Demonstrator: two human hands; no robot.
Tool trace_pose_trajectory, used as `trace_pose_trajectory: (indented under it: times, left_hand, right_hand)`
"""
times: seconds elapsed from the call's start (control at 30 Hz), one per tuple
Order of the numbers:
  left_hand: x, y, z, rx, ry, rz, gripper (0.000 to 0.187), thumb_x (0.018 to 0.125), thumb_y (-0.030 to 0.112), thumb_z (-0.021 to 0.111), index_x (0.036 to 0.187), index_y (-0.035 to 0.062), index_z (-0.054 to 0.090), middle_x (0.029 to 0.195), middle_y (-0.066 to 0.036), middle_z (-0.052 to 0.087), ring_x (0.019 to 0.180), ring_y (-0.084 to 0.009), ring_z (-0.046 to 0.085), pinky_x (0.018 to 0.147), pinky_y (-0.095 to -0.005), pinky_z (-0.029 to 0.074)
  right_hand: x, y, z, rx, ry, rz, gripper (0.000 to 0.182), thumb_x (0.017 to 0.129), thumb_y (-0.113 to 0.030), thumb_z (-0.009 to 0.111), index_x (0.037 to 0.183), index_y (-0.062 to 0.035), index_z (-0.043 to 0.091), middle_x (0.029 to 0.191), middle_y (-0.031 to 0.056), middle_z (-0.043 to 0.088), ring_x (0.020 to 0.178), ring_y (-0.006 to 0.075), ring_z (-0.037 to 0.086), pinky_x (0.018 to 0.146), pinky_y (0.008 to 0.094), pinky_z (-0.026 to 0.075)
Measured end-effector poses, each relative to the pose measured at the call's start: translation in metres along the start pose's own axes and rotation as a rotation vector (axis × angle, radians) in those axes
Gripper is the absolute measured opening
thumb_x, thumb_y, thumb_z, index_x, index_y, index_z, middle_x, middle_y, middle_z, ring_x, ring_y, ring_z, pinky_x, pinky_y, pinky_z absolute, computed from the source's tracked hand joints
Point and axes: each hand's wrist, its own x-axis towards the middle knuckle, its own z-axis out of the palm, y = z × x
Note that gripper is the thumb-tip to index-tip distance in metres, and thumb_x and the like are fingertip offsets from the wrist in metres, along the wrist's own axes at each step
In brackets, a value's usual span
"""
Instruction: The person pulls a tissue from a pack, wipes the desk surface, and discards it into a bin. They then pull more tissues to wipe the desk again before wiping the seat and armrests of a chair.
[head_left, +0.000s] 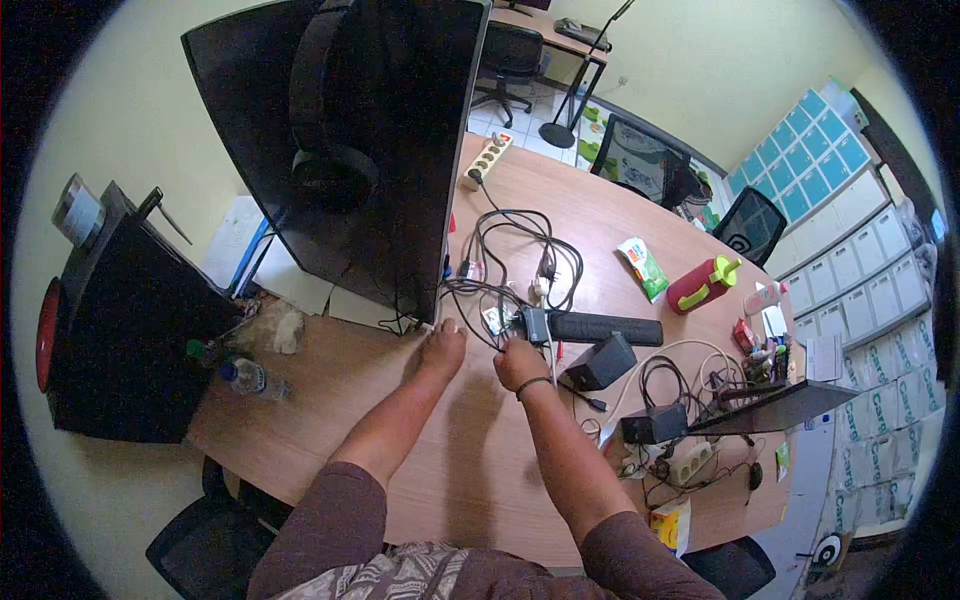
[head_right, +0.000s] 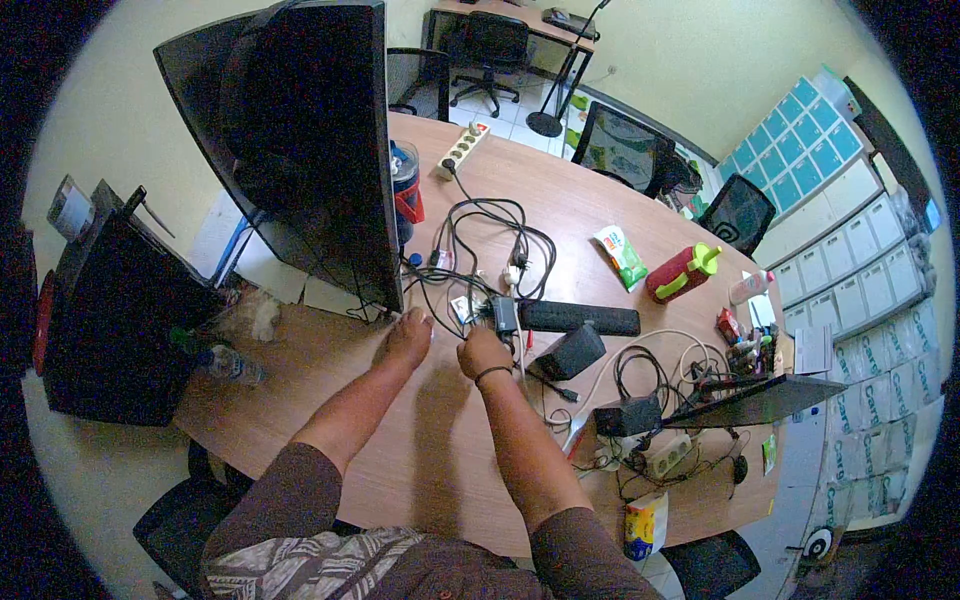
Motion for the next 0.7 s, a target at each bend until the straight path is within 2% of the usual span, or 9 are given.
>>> trace_pose_trajectory:
  times: [0.07, 0.17, 0.27, 0.3, 0.33, 0.4, 0.53, 0.63, 0.7]
  left_hand:
    - [0.002, 0.005, -0.003, 0.058, 0.079, 0.027, 0.026, 0.094, 0.027, 0.05, 0.104, 0.0056, 0.06, 0.107, -0.021, 0.061, 0.1, -0.04, 0.06, 0.084, -0.0512, 0.05]
    - [-0.008, 0.009, 0.0, -0.278, 0.013, 0.055, 0.03, 0.095, 0.032, 0.05, 0.106, 0.0062, 0.06, 0.107, -0.022, 0.063, 0.101, -0.0428, 0.061, 0.086, -0.0516, 0.048]
    - [-0.031, 0.002, 0.018, -0.322, -0.084, 0.053, 0.026, 0.092, 0.028, 0.051, 0.103, 0.0068, 0.063, 0.107, -0.019, 0.062, 0.102, -0.04, 0.06, 0.085, -0.0509, 0.049]
    - [-0.033, -0.014, 0.035, -0.105, 0.031, 0.256, 0.027, 0.093, 0.028, 0.05, 0.104, 0.0081, 0.065, 0.109, -0.019, 0.062, 0.101, -0.0408, 0.059, 0.086, -0.0519, 0.048]
    - [-0.03, -0.017, 0.04, -0.105, 0.03, 0.251, 0.027, 0.093, 0.028, 0.05, 0.104, 0.0081, 0.065, 0.109, -0.019, 0.062, 0.101, -0.0408, 0.059, 0.086, -0.0519, 0.048]
    - [-0.028, -0.025, 0.051, -0.237, 0.017, -0.082, 0.025, 0.094, 0.024, 0.049, 0.108, 0.0113, 0.065, 0.108, -0.02, 0.062, 0.102, -0.0401, 0.06, 0.086, -0.0502, 0.049]
    - [-0.039, 0.0, 0.046, -0.359, -0.058, 0.019, 0.031, 0.095, 0.026, 0.047, 0.101, 0.0019, 0.065, 0.105, -0.025, 0.066, 0.1, -0.0416, 0.063, 0.088, -0.0481, 0.049]
    - [-0.05, 0.011, 0.063, -0.195, -0.378, 0.186, 0.033, 0.095, 0.028, 0.045, 0.101, 0.0015, 0.064, 0.104, -0.025, 0.066, 0.098, -0.044, 0.062, 0.086, -0.0491, 0.048]
    - [-0.04, 0.008, 0.052, -0.36, -0.232, 0.086, 0.033, 0.095, 0.03, 0.046, 0.105, 0.0042, 0.064, 0.107, -0.024, 0.065, 0.099, -0.0435, 0.062, 0.088, -0.0507, 0.048]
  right_hand:
    - [-0.001, -0.001, -0.001, 0.055, 0.016, 0.077, 0.028, 0.085, -0.026, 0.058, 0.101, -0.004, 0.066, 0.107, 0.024, 0.066, 0.102, 0.0413, 0.063, 0.09, 0.0479, 0.05]
    - [0.01, 0.008, 0.007, 0.072, 0.032, 0.034, 0.028, 0.085, -0.025, 0.058, 0.1, -0.0022, 0.065, 0.106, 0.0246, 0.066, 0.101, 0.0416, 0.063, 0.089, 0.0477, 0.05]
    - [0.012, 0.009, 0.009, 0.103, 0.04, 0.024, 0.028, 0.085, -0.023, 0.058, 0.1, -0.0013, 0.064, 0.104, 0.0256, 0.066, 0.1, 0.0424, 0.063, 0.089, 0.049, 0.05]
    - [0.01, 0.008, 0.007, 0.102, 0.055, 0.028, 0.028, 0.085, -0.023, 0.058, 0.1, -0.0011, 0.064, 0.104, 0.0256, 0.066, 0.1, 0.0425, 0.063, 0.089, 0.0492, 0.05]
    - [0.01, 0.009, 0.007, 0.099, 0.07, 0.033, 0.028, 0.085, -0.023, 0.057, 0.1, -0.001, 0.064, 0.103, 0.0257, 0.066, 0.099, 0.0426, 0.063, 0.089, 0.0494, 0.05]
    - [0.011, 0.01, 0.009, 0.09, 0.077, 0.012, 0.027, 0.085, -0.022, 0.057, 0.1, -0.001, 0.064, 0.103, 0.0259, 0.066, 0.098, 0.0429, 0.063, 0.088, 0.0494, 0.05]
    - [0.016, 0.013, 0.014, 0.119, 0.114, -0.027, 0.025, 0.084, -0.022, 0.057, 0.097, -0.0017, 0.065, 0.096, 0.0263, 0.067, 0.096, 0.0429, 0.063, 0.086, 0.0487, 0.05]
    - [0.013, 0.013, 0.009, 0.099, 0.114, -0.077, 0.029, 0.085, -0.023, 0.057, 0.099, 0.0009, 0.063, 0.101, 0.0245, 0.067, 0.093, 0.0425, 0.065, 0.083, 0.0504, 0.053]
    - [0.006, 0.005, -0.008, 0.115, 0.082, -0.046, 0.028, 0.085, -0.023, 0.057, 0.098, 0.0008, 0.063, 0.101, 0.0248, 0.067, 0.093, 0.0428, 0.065, 0.083, 0.0504, 0.052]
